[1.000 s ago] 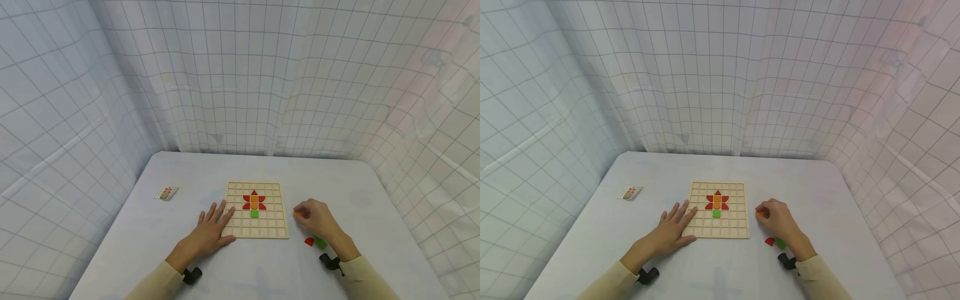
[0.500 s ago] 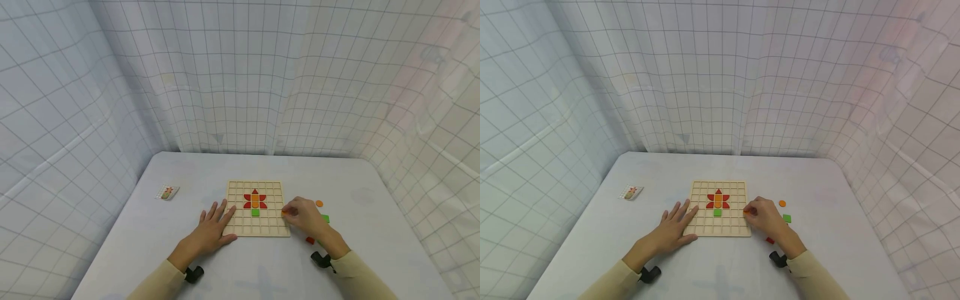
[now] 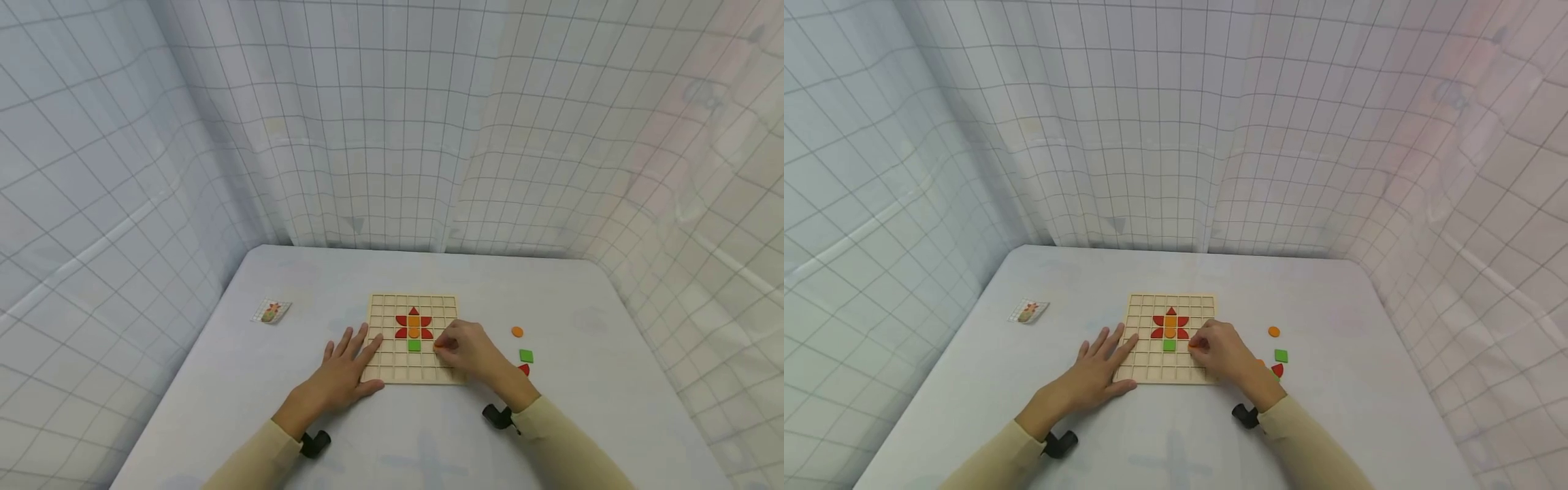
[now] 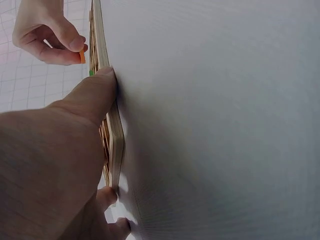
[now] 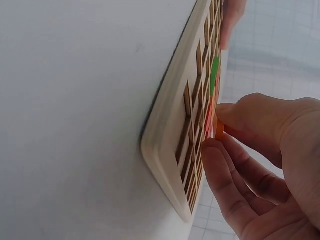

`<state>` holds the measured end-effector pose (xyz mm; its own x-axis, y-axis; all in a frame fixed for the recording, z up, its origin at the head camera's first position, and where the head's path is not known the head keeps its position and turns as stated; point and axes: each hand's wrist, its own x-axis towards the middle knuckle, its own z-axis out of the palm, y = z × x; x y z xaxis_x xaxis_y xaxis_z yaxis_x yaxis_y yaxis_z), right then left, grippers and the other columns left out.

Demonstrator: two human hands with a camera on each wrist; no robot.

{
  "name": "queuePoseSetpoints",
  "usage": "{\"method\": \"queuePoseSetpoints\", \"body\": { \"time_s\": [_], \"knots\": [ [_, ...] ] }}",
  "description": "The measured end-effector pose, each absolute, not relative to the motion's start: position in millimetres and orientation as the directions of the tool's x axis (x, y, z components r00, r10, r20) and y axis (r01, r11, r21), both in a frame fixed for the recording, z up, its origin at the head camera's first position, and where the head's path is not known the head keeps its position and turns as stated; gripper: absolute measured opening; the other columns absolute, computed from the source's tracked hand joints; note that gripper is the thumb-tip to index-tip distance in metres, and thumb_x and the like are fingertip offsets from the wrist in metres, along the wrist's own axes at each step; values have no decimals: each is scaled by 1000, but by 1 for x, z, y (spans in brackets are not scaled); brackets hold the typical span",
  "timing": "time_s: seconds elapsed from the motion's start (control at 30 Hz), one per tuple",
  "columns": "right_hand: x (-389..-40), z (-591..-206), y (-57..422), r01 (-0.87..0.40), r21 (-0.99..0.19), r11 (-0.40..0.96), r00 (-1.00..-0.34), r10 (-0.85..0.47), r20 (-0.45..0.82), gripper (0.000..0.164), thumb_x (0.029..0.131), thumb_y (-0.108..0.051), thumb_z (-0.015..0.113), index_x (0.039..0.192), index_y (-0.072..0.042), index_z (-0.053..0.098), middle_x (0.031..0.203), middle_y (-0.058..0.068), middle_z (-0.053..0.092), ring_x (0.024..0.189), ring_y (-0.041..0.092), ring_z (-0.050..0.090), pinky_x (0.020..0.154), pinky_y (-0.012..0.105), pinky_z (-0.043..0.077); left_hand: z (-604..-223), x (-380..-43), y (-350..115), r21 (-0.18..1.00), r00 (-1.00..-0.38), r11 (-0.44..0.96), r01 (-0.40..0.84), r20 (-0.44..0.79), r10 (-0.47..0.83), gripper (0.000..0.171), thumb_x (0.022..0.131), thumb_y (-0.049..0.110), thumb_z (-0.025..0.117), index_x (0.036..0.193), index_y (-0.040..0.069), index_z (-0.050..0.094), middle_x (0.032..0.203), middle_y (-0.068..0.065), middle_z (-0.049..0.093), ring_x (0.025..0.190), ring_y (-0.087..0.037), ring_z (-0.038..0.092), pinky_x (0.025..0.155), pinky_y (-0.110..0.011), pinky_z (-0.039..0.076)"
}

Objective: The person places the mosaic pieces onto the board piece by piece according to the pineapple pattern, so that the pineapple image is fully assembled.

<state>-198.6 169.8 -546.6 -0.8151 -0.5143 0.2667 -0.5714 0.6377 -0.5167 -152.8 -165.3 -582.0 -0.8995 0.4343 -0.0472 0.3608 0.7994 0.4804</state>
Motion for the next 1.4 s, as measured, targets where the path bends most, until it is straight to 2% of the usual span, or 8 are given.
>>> {"method": "queuePoseSetpoints", "body": {
  "time_s": [0.13,0.4,0.57,0.73,0.9,1.1,1.33,1.4],
  "knots": [
    [-203,-551,161,-558,-513,652,-823,-514,241,4,98,-7,93,98,-6,90,100,4,83,90,14,73,80,24,64,-579,-154,-165,485,-903,803,347,-59,426,97,108,57,78,185,20,33,197,-21,16,182,-56,12,137,-89,15],
    [-202,-554,152,-535,-540,650,-835,-503,221,4,100,-4,91,97,-6,91,103,6,81,93,18,75,80,25,64,-578,-151,-166,503,-896,784,365,-41,443,98,110,71,69,187,28,28,197,-21,14,180,-60,11,133,-93,14],
    [-202,-556,151,-550,-548,629,-825,-511,242,5,100,-3,92,97,-8,92,103,6,81,93,18,76,80,24,65,-575,-149,-168,506,-896,785,358,-52,442,98,109,69,71,187,26,30,197,-22,14,180,-61,12,133,-94,13],
    [-201,-553,149,-521,-562,642,-841,-499,209,6,101,-5,91,97,-9,92,104,5,79,95,17,76,83,25,66,-583,-152,-168,496,-901,792,356,-43,432,97,109,70,71,186,27,31,197,-20,15,181,-58,12,135,-92,14],
    [-199,-551,148,-498,-587,638,-852,-485,195,4,102,-9,91,101,-5,92,104,5,76,94,16,73,82,24,63,-589,-153,-169,494,-905,793,357,-27,425,98,106,69,74,186,27,33,196,-20,18,180,-58,15,134,-92,16],
    [-198,-554,148,-484,-593,643,-861,-469,195,4,100,-3,91,102,-6,93,103,3,75,92,11,70,78,20,61,-572,-149,-164,532,-893,766,361,-40,449,96,109,64,74,185,22,34,195,-25,18,178,-63,15,132,-95,14],
    [-195,-554,151,-493,-569,658,-863,-452,225,5,98,-5,94,102,-7,93,101,3,75,89,10,69,77,21,61,-573,-147,-164,521,-892,767,375,-23,452,95,111,69,68,187,28,29,196,-22,15,179,-62,12,129,-97,14],
    [-195,-553,155,-490,-563,665,-868,-435,241,4,98,-6,94,102,-6,93,100,3,75,87,10,69,77,22,61,-567,-145,-162,520,-895,776,358,-46,444,94,111,64,72,186,23,32,195,-24,17,179,-62,13,131,-95,15]
  ]
}}
